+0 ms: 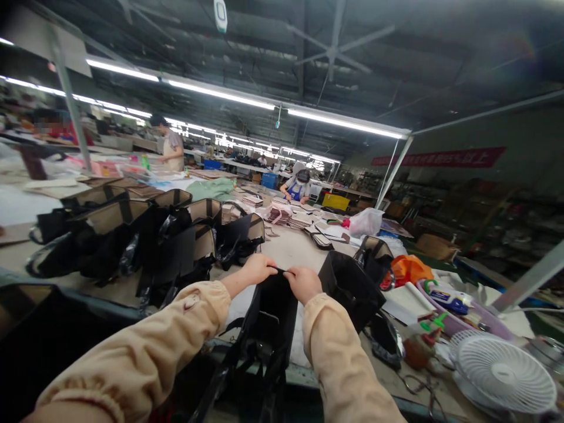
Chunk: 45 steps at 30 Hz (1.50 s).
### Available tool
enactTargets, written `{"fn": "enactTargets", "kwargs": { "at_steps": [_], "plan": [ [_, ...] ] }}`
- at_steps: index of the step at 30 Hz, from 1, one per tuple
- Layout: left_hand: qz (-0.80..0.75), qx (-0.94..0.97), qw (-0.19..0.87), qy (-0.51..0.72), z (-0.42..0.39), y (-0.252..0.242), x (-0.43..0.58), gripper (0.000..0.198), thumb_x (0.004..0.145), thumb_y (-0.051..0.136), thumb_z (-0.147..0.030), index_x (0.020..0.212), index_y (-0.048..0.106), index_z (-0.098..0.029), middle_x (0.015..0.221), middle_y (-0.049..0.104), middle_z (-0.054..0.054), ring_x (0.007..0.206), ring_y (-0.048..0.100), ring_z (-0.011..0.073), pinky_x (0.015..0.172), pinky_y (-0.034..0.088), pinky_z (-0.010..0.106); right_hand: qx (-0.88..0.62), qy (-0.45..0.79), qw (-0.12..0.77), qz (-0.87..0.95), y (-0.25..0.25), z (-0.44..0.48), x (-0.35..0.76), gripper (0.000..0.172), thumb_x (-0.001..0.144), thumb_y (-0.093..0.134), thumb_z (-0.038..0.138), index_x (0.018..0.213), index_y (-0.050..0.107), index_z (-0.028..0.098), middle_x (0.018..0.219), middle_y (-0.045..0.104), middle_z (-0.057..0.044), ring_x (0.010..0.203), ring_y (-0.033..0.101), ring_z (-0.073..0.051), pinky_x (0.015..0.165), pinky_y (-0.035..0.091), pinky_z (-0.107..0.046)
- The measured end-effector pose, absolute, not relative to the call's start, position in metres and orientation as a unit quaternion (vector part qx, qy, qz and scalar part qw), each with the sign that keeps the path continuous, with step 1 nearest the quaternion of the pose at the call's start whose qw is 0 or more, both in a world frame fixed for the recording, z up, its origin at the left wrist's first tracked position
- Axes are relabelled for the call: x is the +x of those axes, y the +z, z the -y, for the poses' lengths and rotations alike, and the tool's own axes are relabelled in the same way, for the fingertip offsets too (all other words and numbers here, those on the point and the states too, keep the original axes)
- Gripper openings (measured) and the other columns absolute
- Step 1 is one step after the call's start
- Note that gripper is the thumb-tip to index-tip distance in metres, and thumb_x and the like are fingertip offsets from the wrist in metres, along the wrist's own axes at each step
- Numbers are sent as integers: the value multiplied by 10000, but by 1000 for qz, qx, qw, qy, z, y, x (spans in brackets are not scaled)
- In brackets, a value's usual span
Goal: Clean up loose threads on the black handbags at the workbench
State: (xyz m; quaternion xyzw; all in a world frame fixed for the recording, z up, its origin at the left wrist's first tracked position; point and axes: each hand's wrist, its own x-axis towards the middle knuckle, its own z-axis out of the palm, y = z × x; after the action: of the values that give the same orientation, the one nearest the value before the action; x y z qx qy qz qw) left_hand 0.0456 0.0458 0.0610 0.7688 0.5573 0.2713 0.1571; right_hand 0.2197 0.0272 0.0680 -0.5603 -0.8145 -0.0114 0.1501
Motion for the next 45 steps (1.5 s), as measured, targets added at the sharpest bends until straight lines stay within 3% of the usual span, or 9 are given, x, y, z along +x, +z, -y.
{"fn": "enactTargets", "kwargs": {
  "at_steps": [10,16,20,25,29,34,39,45],
  "plan": [
    [-558,772,169,254,-56,57,56,226,714,591,-324,843,733,-204,748,713,19,677,588,142,633,420,223,-504,134,268,810,51,-45,243,320,837,479,435,964,692,234,971,706,2,912,626,-162,828,446,-244],
    [-545,784,162,248,-59,56,57,237,711,545,-294,814,730,-188,709,700,19,666,580,149,590,394,229,-501,66,185,843,63,-54,228,236,825,484,350,828,702,259,821,708,10,794,623,-156,696,418,-243],
    [-549,778,172,251,-60,53,55,224,705,547,-299,793,722,-190,683,684,10,664,586,155,588,396,237,-534,5,145,833,69,-50,222,235,826,468,345,810,690,267,824,698,0,789,609,-160,646,380,-253],
    [-552,779,169,246,-48,53,45,343,619,648,-343,921,674,-182,820,688,19,736,603,167,626,421,234,-554,13,161,817,68,-42,221,247,838,460,372,812,679,260,844,692,-3,788,599,-154,654,370,-255],
    [-580,785,110,186,-36,61,40,274,689,585,-419,799,680,-187,729,680,23,668,600,166,567,393,233,-568,34,176,803,64,-42,221,273,850,444,404,817,675,263,850,691,-4,789,596,-151,656,369,-254],
    [-594,790,24,149,-34,69,40,350,767,493,-465,672,680,-185,626,664,45,620,605,190,568,406,263,-573,52,193,795,62,-44,223,271,847,446,411,802,671,268,846,693,-1,798,602,-158,657,368,-259],
    [-572,768,118,262,-39,69,37,311,773,527,-386,969,679,-199,882,711,45,783,644,176,727,475,260,-559,67,211,799,61,-40,229,266,848,447,399,769,661,263,829,691,3,796,605,-160,672,367,-264],
    [-548,666,384,330,-43,75,30,392,805,500,-404,944,680,-84,881,712,109,790,658,202,738,526,300,-557,89,239,790,56,-41,235,266,853,438,399,790,661,269,839,683,4,800,602,-164,672,365,-269]
  ]
}}
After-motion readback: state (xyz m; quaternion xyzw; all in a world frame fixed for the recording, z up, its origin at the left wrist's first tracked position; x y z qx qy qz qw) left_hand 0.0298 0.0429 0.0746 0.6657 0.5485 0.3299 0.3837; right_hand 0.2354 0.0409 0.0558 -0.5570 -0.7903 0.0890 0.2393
